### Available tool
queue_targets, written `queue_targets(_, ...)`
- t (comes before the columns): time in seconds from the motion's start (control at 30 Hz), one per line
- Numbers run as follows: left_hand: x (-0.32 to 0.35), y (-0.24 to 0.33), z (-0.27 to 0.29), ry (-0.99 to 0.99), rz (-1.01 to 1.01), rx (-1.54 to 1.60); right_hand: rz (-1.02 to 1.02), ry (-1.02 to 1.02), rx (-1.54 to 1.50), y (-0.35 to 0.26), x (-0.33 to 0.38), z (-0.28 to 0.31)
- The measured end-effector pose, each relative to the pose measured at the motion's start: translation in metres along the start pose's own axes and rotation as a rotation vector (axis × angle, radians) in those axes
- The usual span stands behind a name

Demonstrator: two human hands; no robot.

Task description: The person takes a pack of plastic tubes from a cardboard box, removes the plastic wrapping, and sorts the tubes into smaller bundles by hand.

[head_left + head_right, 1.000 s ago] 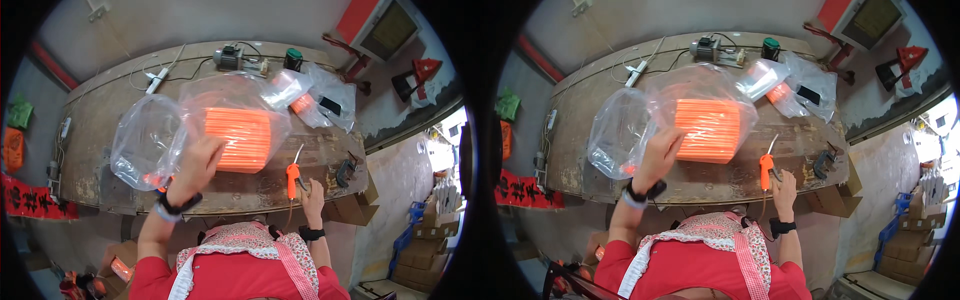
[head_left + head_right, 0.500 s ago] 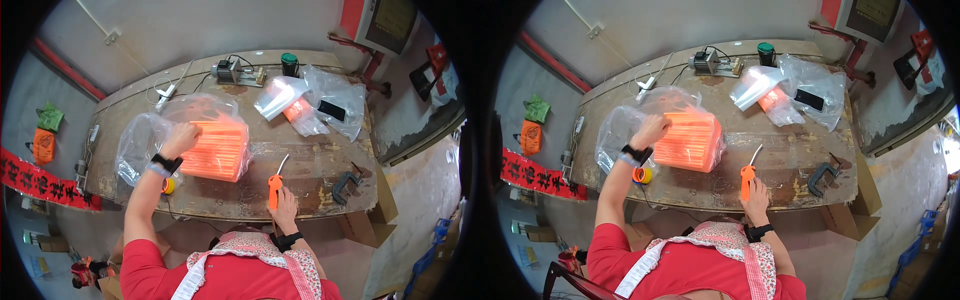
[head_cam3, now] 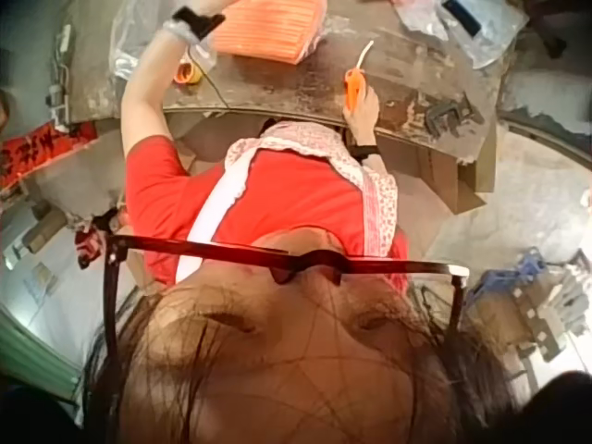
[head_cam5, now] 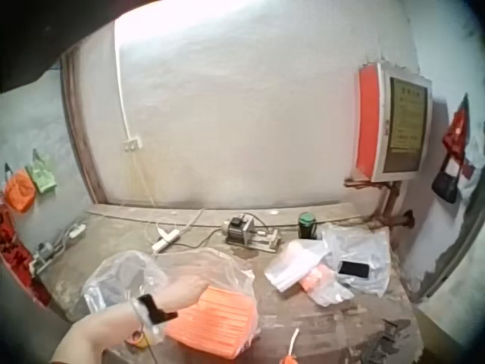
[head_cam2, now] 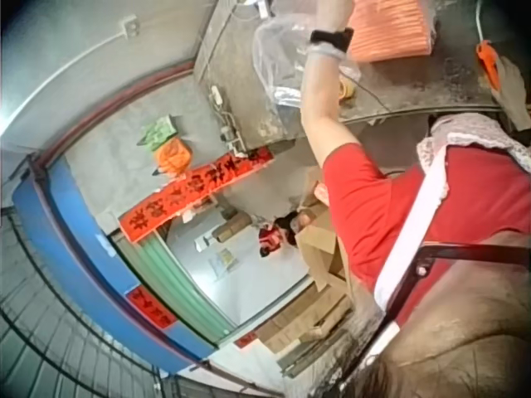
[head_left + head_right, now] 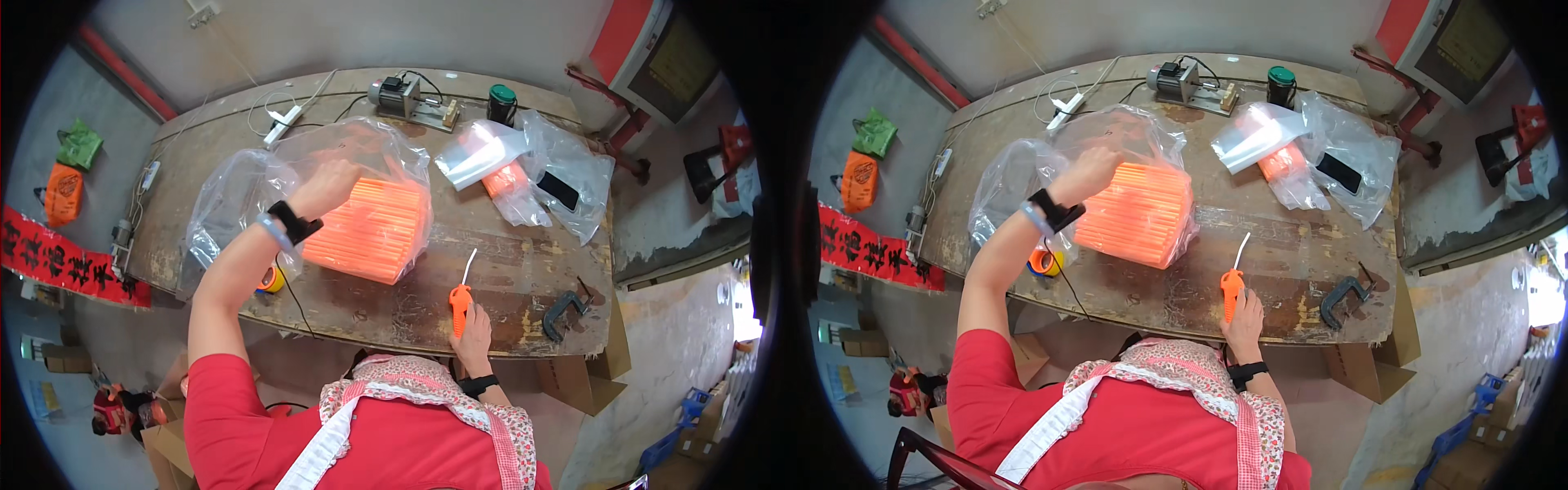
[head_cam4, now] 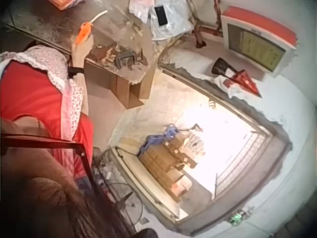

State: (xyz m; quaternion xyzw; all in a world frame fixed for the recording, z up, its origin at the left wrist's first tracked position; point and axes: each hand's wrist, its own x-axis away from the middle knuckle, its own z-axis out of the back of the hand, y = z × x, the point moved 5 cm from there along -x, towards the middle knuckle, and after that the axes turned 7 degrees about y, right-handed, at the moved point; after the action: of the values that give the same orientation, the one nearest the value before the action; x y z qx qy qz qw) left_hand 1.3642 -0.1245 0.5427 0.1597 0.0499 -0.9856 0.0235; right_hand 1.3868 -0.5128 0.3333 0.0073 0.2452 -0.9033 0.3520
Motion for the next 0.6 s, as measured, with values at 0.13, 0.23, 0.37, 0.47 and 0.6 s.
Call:
queue_targets(0.13, -0.004, -0.001, -0.055, -0.355, -0.130, 0.106, -0.047, 0.120, -0.265, 0.000, 0.004, 0.031)
queue_targets(0.23, -0.007, 0.016, -0.068, -0.490, -0.150, 0.260, -0.202, 0.127, -0.403, 0.017, 0.027, 0.052)
queue_targets(0.37, -0.016, 0.021, -0.074, -0.352, -0.132, 0.406, -0.395, 0.142, -0.542, 0.028, 0.059, 0.061)
queue_targets(0.47, -0.007, 0.024, -0.062, -0.047, -0.211, 0.400, -0.467, 0.140, -0.610, 0.022, 0.076, 0.069)
queue_targets(0.6, -0.005, 0.022, -0.038, -0.061, -0.043, 0.397, -0.579, 0.116, -0.787, 0.005, 0.086, 0.079)
